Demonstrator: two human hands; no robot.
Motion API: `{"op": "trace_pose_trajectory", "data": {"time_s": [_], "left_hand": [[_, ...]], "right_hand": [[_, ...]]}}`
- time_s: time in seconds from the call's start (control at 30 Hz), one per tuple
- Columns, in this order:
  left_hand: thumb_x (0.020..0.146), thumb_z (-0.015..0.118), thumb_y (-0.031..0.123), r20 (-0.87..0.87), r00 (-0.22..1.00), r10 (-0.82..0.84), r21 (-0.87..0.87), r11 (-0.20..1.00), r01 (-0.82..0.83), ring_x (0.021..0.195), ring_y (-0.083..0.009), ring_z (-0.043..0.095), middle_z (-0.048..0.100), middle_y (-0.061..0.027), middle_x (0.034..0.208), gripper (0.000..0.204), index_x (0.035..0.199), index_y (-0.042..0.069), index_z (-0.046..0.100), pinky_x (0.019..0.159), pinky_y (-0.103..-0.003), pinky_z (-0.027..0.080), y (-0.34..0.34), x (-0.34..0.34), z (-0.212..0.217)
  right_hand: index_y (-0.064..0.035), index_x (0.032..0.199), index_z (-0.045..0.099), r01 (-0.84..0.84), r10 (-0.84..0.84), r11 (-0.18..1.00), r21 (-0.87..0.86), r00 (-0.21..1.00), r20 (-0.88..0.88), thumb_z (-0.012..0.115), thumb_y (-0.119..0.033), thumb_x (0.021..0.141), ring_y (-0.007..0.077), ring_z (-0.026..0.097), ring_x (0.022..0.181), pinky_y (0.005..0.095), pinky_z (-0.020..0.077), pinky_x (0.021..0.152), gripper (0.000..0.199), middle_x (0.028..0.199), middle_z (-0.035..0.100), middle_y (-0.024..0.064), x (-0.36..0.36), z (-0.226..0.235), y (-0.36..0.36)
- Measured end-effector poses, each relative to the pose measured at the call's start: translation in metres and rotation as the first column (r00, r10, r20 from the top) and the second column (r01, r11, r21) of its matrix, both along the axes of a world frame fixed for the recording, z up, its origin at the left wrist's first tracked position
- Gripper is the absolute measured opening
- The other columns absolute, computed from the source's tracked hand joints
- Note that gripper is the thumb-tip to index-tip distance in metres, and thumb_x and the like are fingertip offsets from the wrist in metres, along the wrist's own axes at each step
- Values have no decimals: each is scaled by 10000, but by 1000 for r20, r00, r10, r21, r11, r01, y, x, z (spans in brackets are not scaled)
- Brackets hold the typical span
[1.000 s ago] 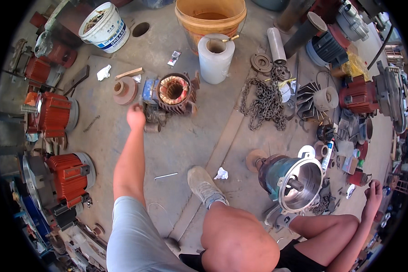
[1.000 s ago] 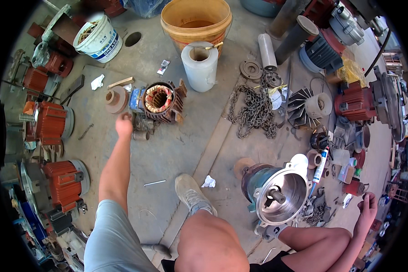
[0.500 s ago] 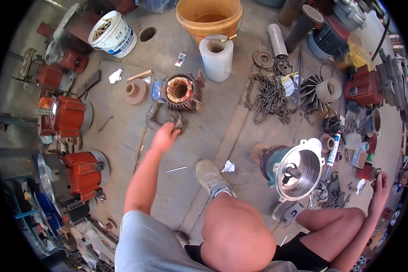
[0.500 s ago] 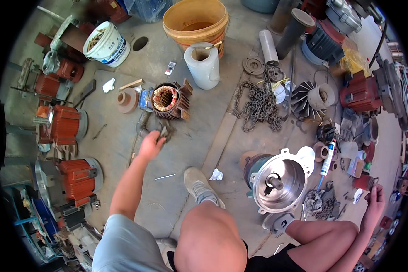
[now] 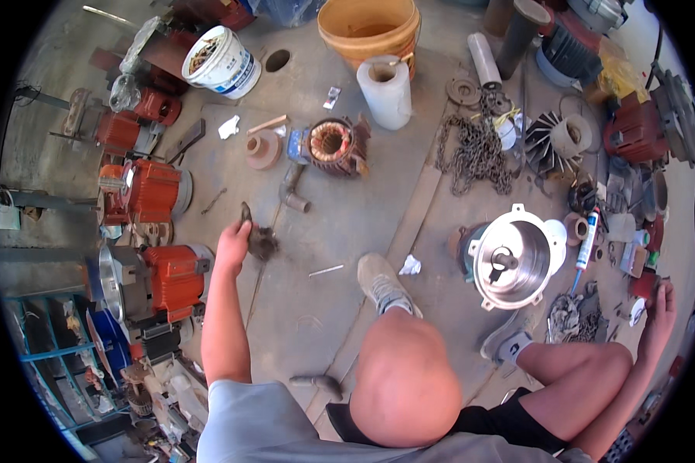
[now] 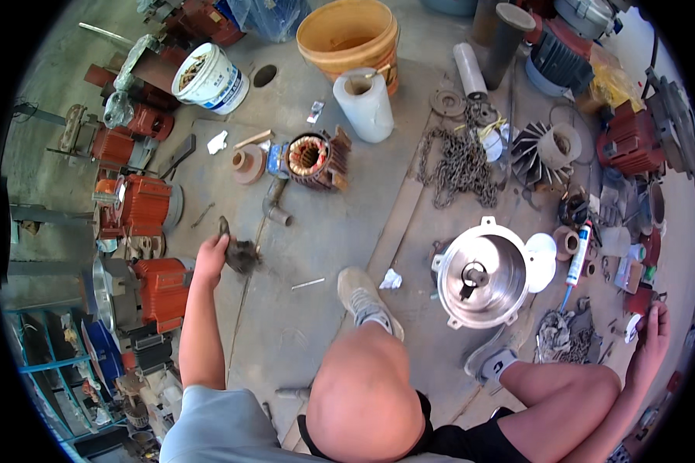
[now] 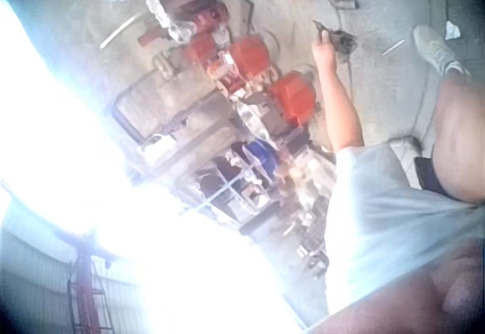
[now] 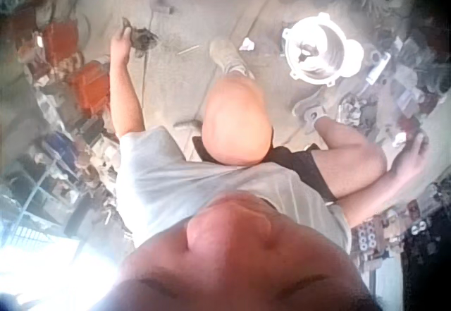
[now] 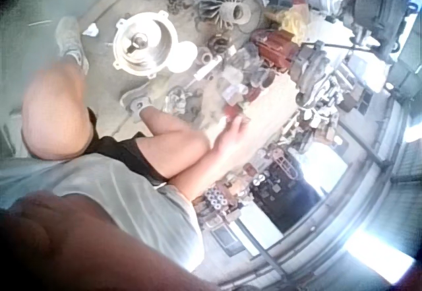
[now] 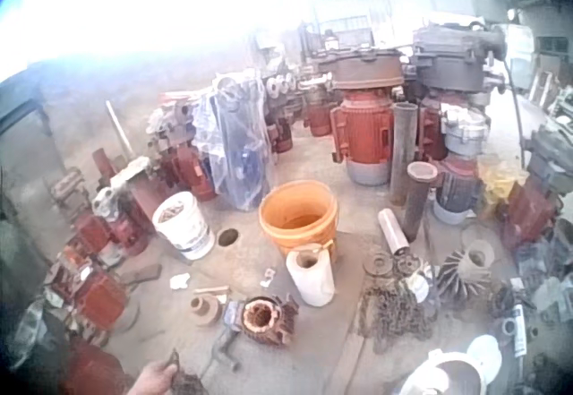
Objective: The person sits on the floor in a workshop and cleans the interior of a metallic cylindrical housing. They use a cylindrical tool to scrub the inside surface and then use a small metal pick to remove debris from the center. The person also uses pliers to manipulate a small component within the housing.
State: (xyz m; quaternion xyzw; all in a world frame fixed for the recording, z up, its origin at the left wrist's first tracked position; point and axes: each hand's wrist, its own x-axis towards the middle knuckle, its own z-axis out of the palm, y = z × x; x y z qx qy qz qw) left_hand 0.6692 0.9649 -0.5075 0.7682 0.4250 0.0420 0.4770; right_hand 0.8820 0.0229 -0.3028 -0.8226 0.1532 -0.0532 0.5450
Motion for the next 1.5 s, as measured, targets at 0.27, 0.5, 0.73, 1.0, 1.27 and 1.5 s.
{"op": "trace_pose_trajectory", "data": {"time_s": [0.27, 0.5, 0.73, 1.0, 1.27, 1.5], "left_hand": [[1124, 599, 362, 56, 997, 46, 757, 650, -73, 1049, -526, 711, 761, -297, 1060, 380, 1093, 11, 744, 895, -557, 555, 27, 127, 54], [1144, 595, 383, 353, 933, 70, 642, 708, -296, 1108, -490, 753, 800, -242, 1186, 382, 1329, 75, 722, 931, -543, 586, -74, 254, 93], [966, 835, 169, 143, 712, -688, 439, 689, 577, 1584, -362, 507, 516, -233, 1705, 881, 1727, 79, 400, 1266, -441, 455, -177, 264, -34], [937, 821, 90, 249, 880, -404, 509, 828, 236, 996, -349, 678, 663, -166, 1217, 335, 1249, 31, 713, 939, -457, 571, -181, 231, -50], [997, 802, 131, 125, 985, -119, 229, 969, 88, 1045, -233, 754, 764, -141, 1234, 332, 1293, 26, 696, 943, -398, 609, -179, 26, -141], [985, 817, 148, 11, 996, 94, -186, 978, -90, 1055, -227, 768, 771, -146, 1288, 395, 1337, 8, 704, 931, -387, 621, -259, -77, -41]], "right_hand": [[-72, 1292, 690, -46, 45, 998, 35, 998, 44, 628, -225, 1181, 34, 490, 828, 207, 407, 765, 198, 977, 571, -62, -32, 0, 0], [-79, 1266, 693, 6, -8, 997, 82, 1000, 19, 626, -208, 1178, 39, 512, 828, 227, 421, 787, 170, 1045, 614, -37, -39, 9, -6], [-80, 1256, 692, -40, 39, 998, 52, 999, 7, 631, -215, 1176, 39, 517, 822, 225, 428, 779, 168, 1045, 614, -38, -24, 3, 14], [-77, 1255, 689, -81, 81, 997, 4, 996, -24, 631, -214, 1176, 41, 513, 822, 224, 425, 771, 169, 1020, 605, -40, -24, 2, 7], [-65, 1428, 641, -84, 85, 996, 29, 995, -52, 622, -176, 1158, 54, 552, 887, 225, 466, 846, 293, 1218, 637, -9, -17, 17, 43], [-19, 1527, 546, -271, 289, 955, -120, 940, 180, 662, -139, 1091, 113, 588, 1086, 291, 509, 1000, 467, 1349, 597, 43, -27, 13, 121]]}}
